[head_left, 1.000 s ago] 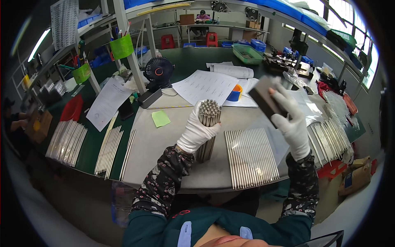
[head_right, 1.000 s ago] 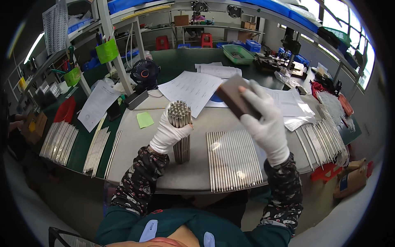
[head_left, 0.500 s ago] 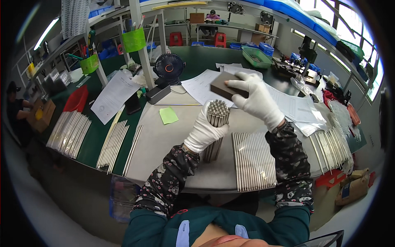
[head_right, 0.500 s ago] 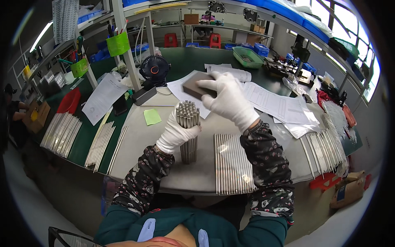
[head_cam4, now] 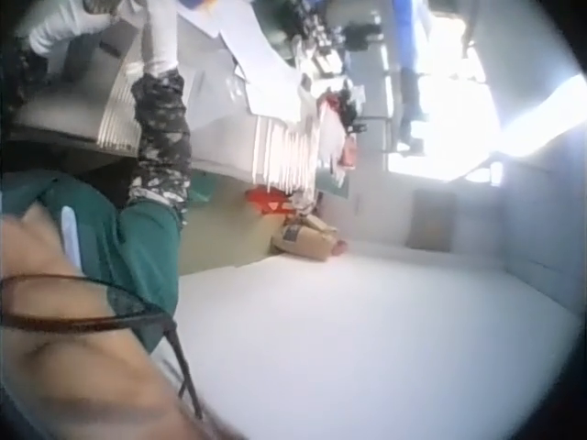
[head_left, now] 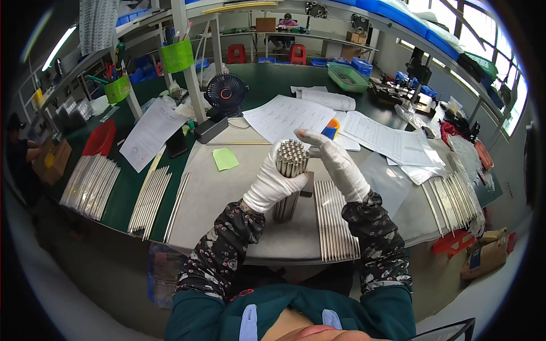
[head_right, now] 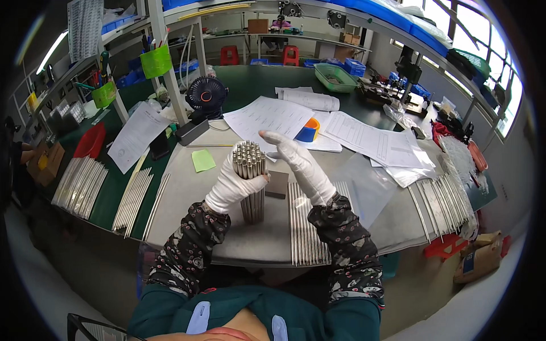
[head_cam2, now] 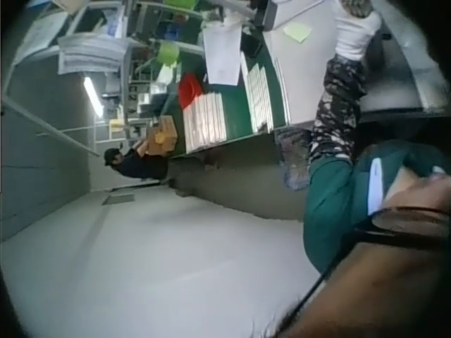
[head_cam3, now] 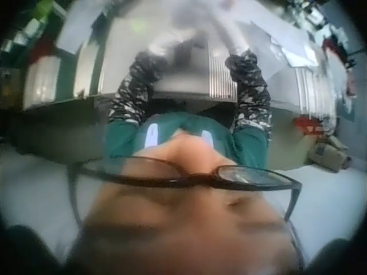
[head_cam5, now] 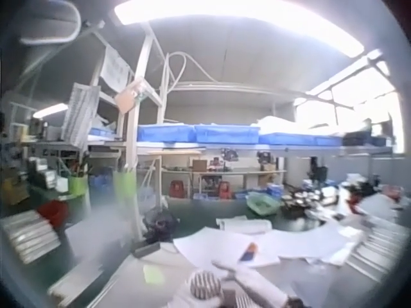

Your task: Sanding the ends of a bundle of metal rods and preparing them for packaging.

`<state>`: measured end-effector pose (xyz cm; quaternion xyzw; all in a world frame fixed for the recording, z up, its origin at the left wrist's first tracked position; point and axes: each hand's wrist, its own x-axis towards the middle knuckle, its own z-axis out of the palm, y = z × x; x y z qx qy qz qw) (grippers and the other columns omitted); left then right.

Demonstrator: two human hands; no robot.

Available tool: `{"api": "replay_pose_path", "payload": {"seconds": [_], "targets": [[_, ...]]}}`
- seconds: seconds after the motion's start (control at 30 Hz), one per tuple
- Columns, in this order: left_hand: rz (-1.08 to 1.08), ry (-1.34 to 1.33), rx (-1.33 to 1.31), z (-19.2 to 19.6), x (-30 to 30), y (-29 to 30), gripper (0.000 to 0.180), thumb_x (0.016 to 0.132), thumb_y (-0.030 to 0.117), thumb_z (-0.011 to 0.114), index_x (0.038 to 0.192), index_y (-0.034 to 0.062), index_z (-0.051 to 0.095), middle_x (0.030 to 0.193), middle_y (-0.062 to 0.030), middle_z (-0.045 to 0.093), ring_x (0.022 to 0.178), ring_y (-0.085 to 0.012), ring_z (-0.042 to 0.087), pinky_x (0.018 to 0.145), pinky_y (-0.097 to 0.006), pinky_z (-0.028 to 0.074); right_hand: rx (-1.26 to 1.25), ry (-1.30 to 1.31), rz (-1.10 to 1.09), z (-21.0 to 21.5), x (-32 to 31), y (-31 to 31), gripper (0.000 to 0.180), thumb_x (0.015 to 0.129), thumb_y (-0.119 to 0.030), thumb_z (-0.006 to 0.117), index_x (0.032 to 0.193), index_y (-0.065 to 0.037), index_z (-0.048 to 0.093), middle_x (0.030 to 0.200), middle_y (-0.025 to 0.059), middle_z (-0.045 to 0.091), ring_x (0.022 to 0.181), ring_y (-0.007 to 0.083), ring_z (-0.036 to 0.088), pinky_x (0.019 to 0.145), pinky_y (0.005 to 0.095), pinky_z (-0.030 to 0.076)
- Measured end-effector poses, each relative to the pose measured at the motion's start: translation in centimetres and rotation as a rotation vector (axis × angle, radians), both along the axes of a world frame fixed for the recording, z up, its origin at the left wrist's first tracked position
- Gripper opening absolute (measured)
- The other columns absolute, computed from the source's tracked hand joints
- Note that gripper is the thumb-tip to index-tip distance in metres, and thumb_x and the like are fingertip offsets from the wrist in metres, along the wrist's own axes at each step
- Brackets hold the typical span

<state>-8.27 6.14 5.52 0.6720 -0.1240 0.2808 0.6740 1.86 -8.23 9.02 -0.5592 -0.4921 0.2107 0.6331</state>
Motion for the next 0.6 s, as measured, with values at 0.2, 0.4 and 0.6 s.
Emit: {"api": "replay_pose_path", "payload": {"seconds": [0.2,0.4,0.6], "targets": [[-0.164,-0.011,-0.098,1.4,-0.2,0.2,0.047,0.075,0.0,0.067,0.119,0.003,0.05,0.104,-0.0013,0.061,0.094,-0.0086,0.058,0.081,-0.025,0.049,0.003,-0.222,-0.167,1.0,-2.6,0.1,0.045,0.085,-0.016,0.065,0.127,-0.006,0.054,0.114,0.0085,0.048,0.101,0.0151,0.049,0.09,0.0266,0.041],[-0.066,-0.015,-0.155,1.7,-0.9,-0.2,0.033,0.08,0.0,0.066,0.111,0.001,0.057,0.101,-0.001,0.065,0.091,-0.0062,0.059,0.08,-0.022,0.049,-0.035,-0.21,-0.303,0.9,-3.4,0.2,0.038,0.081,-0.007,0.067,0.119,-0.006,0.06,0.091,0.0025,0.051,0.088,0.0105,0.051,0.081,0.0223,0.042],[-0.03,-0.002,-0.176,0.6,-0.7,0.4,0.036,0.08,-0.001,0.068,0.113,0.0022,0.056,0.104,-0.003,0.065,0.095,-0.0102,0.06,0.084,-0.024,0.049,0.012,-0.048,-0.39,0.5,-4.0,0.9,0.032,0.079,-0.004,0.064,0.111,-0.003,0.062,0.087,0.0026,0.057,0.077,0.0091,0.053,0.069,0.0219,0.044]]}}
